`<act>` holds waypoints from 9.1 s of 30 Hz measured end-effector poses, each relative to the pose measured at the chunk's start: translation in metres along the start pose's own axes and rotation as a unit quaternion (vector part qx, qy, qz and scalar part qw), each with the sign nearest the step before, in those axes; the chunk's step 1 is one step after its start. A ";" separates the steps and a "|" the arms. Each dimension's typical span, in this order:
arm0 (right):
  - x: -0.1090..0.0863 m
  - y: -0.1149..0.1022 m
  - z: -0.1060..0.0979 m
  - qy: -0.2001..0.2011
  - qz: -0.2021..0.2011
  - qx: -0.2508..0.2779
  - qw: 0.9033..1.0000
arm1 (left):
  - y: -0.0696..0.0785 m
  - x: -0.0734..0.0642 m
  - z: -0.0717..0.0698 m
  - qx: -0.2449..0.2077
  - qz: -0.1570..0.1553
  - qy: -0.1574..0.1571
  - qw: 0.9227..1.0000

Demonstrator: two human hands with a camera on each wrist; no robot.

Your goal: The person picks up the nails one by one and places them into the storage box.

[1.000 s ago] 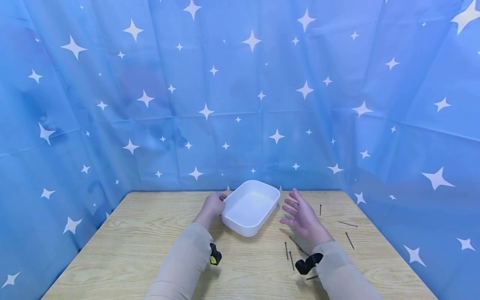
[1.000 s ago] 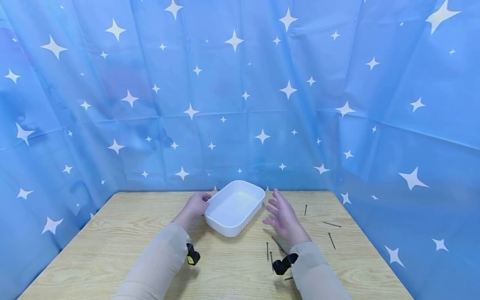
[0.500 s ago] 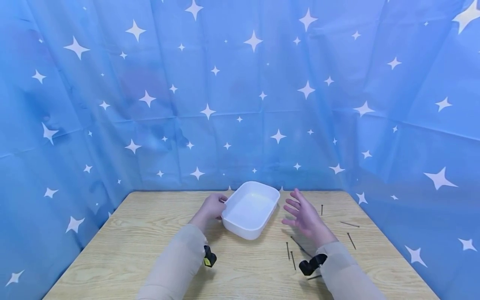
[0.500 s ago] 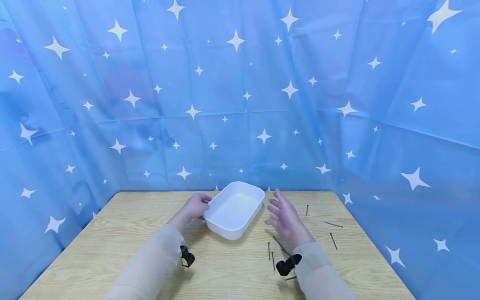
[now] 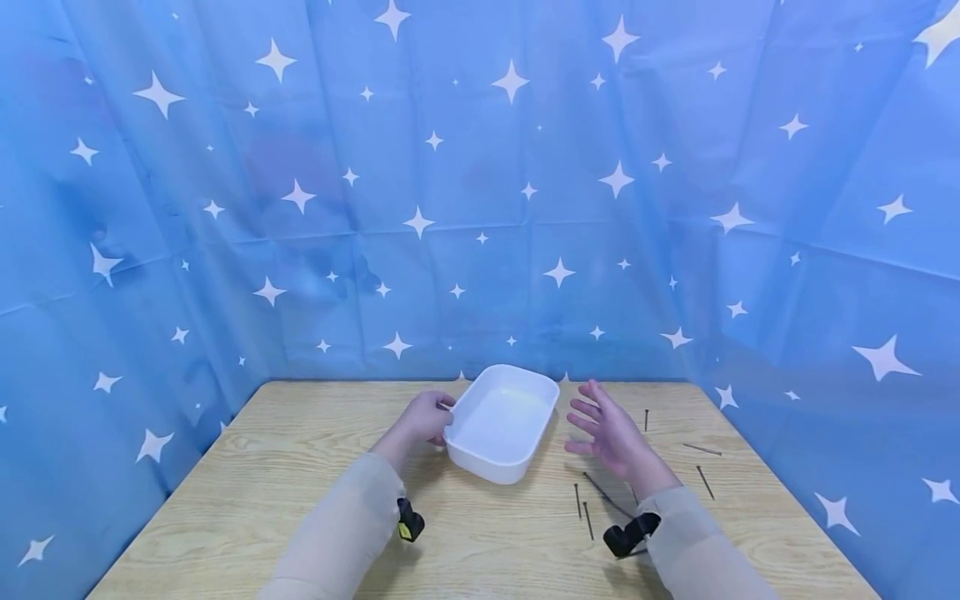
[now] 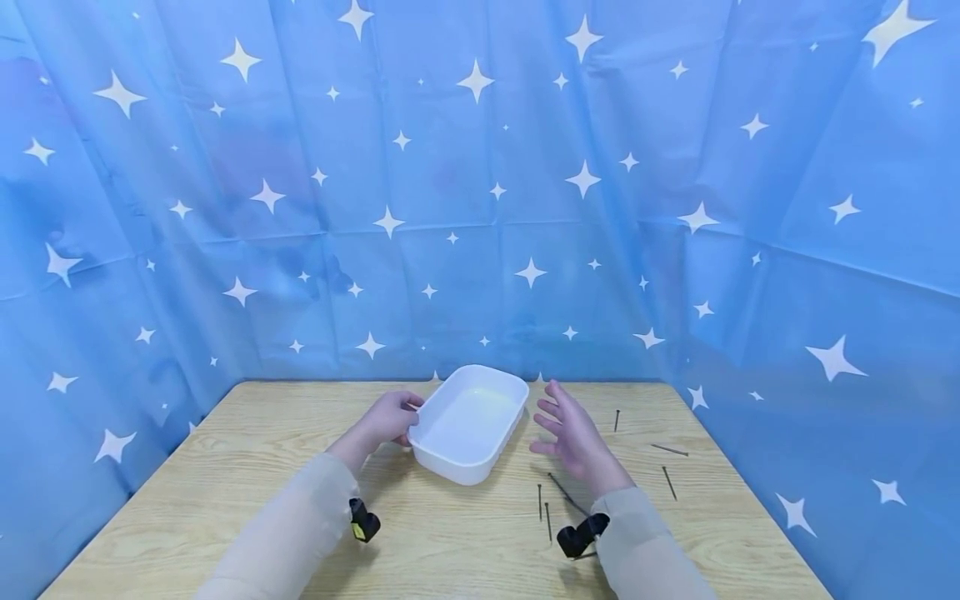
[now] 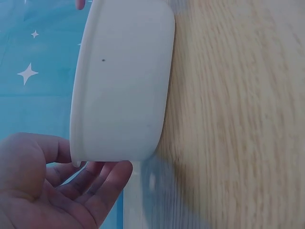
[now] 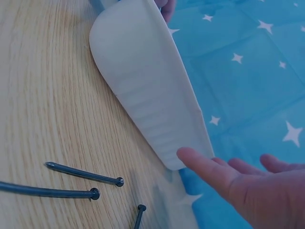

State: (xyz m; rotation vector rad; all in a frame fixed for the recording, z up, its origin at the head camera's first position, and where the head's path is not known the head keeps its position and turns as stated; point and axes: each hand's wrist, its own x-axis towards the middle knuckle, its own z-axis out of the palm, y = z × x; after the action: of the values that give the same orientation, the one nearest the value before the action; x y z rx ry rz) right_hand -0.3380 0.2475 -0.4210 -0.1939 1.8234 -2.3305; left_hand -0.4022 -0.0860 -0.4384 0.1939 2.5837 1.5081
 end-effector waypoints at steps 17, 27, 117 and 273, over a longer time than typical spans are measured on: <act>-0.010 -0.003 0.001 -0.015 0.004 -0.007 1.000 | -0.004 -0.029 -0.002 -0.043 0.025 -0.034 0.998; -0.017 0.002 0.003 -0.023 0.019 -0.019 0.999 | -0.016 -0.036 -0.001 -0.074 0.037 -0.062 0.995; -0.048 0.001 -0.024 -0.048 0.021 -0.036 0.998 | -0.010 -0.080 0.027 -0.158 0.033 -0.051 0.986; -0.056 0.014 -0.070 0.073 0.056 -0.621 0.779 | -0.008 -0.096 0.035 -0.207 0.026 -0.033 0.977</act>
State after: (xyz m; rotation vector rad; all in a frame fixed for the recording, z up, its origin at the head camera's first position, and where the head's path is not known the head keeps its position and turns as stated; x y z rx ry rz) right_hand -0.2969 0.3225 -0.4513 -0.0446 3.0048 -0.7073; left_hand -0.3022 -0.0776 -0.4566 0.2591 2.1657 1.9762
